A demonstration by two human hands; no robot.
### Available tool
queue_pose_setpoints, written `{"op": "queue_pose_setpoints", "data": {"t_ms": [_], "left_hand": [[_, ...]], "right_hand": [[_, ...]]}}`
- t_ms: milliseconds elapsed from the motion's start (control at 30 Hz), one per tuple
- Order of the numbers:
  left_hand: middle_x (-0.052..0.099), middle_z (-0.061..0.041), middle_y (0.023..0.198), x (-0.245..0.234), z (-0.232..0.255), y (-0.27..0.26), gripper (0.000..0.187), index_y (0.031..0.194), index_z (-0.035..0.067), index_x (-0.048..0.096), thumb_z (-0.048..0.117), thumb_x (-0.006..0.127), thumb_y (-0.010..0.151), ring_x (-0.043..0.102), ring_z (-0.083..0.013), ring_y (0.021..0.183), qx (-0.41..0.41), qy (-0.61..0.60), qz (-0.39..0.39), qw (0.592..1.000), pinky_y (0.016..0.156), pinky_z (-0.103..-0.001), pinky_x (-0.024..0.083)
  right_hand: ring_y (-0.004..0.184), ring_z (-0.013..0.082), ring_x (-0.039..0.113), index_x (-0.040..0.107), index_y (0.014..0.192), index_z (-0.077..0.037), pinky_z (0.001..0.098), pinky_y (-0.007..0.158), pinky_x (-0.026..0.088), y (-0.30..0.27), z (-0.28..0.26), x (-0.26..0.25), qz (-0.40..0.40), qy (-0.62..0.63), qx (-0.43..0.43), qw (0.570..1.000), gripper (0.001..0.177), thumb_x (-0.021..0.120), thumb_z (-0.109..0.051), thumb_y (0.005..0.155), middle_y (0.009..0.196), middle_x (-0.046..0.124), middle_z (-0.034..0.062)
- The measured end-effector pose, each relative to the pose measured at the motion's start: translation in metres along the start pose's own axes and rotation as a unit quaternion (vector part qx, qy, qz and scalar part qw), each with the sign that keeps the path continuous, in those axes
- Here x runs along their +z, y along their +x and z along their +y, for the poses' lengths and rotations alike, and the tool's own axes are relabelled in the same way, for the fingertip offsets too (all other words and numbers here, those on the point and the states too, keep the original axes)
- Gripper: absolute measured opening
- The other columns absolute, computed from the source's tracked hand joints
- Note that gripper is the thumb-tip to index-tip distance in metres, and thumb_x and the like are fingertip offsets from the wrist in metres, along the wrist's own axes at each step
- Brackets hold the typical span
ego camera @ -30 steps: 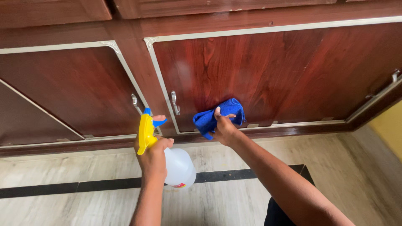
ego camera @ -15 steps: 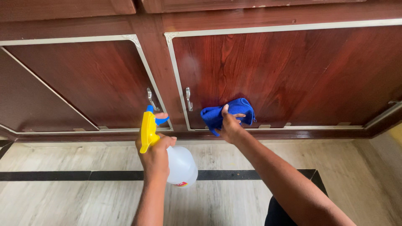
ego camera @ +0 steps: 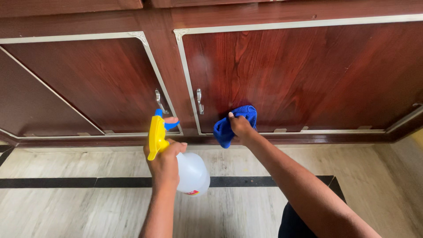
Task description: The person cleans the surface of a wooden cabinet by spraying liquid from a bottle and wiping the doors with a blue cloth.
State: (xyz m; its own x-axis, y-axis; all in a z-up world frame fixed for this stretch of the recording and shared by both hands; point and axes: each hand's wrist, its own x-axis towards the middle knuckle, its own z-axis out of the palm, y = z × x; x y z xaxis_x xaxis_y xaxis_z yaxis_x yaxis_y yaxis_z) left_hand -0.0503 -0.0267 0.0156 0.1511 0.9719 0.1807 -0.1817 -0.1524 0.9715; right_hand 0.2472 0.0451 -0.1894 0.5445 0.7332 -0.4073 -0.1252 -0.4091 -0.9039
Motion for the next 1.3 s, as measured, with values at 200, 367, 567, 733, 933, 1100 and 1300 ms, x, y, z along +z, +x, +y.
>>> {"op": "queue_pose_setpoints", "data": {"t_ms": [200,367,567,733,933,1100,1300], "left_hand": [[0.050,0.000,0.060,-0.013,0.000,0.004,0.058,0.117,0.010,0.072,-0.001,0.058,0.062,0.049,-0.0095,0.058,-0.003,0.007,0.015,1.000,0.064,-0.026,0.040],[0.053,-0.001,0.064,-0.023,0.000,0.005,0.056,0.117,0.010,0.071,-0.003,0.058,0.064,0.054,-0.0113,0.060,0.004,-0.016,0.033,0.999,0.067,-0.026,0.045],[0.065,-0.004,0.089,-0.030,0.003,0.003,0.056,0.119,0.007,0.071,-0.006,0.060,0.065,0.055,-0.0121,0.068,0.034,-0.004,0.036,0.999,0.073,-0.028,0.045],[0.070,-0.001,0.100,-0.032,0.010,-0.002,0.057,0.117,0.008,0.070,-0.005,0.058,0.062,0.055,-0.0122,0.064,0.030,-0.021,0.042,0.998,0.072,-0.028,0.047],[0.063,-0.006,0.088,-0.042,0.013,-0.004,0.059,0.120,0.008,0.072,-0.003,0.058,0.064,0.052,-0.0128,0.065,0.024,0.020,0.060,0.998,0.070,-0.027,0.046],[0.063,-0.005,0.077,-0.052,0.016,-0.006,0.059,0.119,0.007,0.070,-0.004,0.055,0.062,0.061,-0.0139,0.063,0.017,0.006,0.067,0.998,0.068,-0.028,0.051],[0.057,-0.004,0.071,-0.069,0.019,-0.007,0.058,0.120,0.006,0.070,-0.005,0.055,0.064,0.055,-0.0125,0.062,0.030,0.013,0.084,0.996,0.067,-0.027,0.047]], "right_hand": [[0.117,0.0418,0.066,0.066,0.122,0.003,0.0499,0.098,0.053,-0.017,-0.023,-0.006,0.094,-0.308,-0.052,0.945,0.071,0.045,-0.061,0.100,0.117,0.070,0.0279],[0.121,0.0428,0.062,0.069,0.121,-0.001,0.0485,0.102,0.050,-0.023,-0.034,-0.005,0.099,-0.363,-0.054,0.925,0.070,0.044,-0.062,0.100,0.123,0.067,0.0284],[0.118,0.0437,0.064,0.069,0.117,0.002,0.0487,0.098,0.051,-0.011,-0.025,-0.007,0.087,-0.339,-0.101,0.931,0.069,0.047,-0.060,0.100,0.118,0.068,0.0295],[0.114,0.0449,0.066,0.070,0.115,0.001,0.0497,0.096,0.052,-0.020,-0.029,0.000,0.084,-0.349,-0.119,0.926,0.066,0.046,-0.059,0.100,0.113,0.069,0.0301],[0.114,0.0461,0.065,0.072,0.111,0.000,0.0504,0.097,0.052,-0.024,-0.031,0.016,0.074,-0.370,-0.150,0.914,0.065,0.046,-0.058,0.100,0.112,0.070,0.0304],[0.115,0.0467,0.063,0.071,0.113,0.000,0.0509,0.097,0.051,-0.017,-0.026,0.034,0.075,-0.370,-0.130,0.917,0.066,0.045,-0.059,0.100,0.114,0.068,0.0305],[0.116,0.0460,0.064,0.072,0.113,0.000,0.0500,0.100,0.051,-0.007,-0.021,0.051,0.083,-0.386,-0.119,0.911,0.068,0.044,-0.061,0.102,0.115,0.069,0.0309]]}}
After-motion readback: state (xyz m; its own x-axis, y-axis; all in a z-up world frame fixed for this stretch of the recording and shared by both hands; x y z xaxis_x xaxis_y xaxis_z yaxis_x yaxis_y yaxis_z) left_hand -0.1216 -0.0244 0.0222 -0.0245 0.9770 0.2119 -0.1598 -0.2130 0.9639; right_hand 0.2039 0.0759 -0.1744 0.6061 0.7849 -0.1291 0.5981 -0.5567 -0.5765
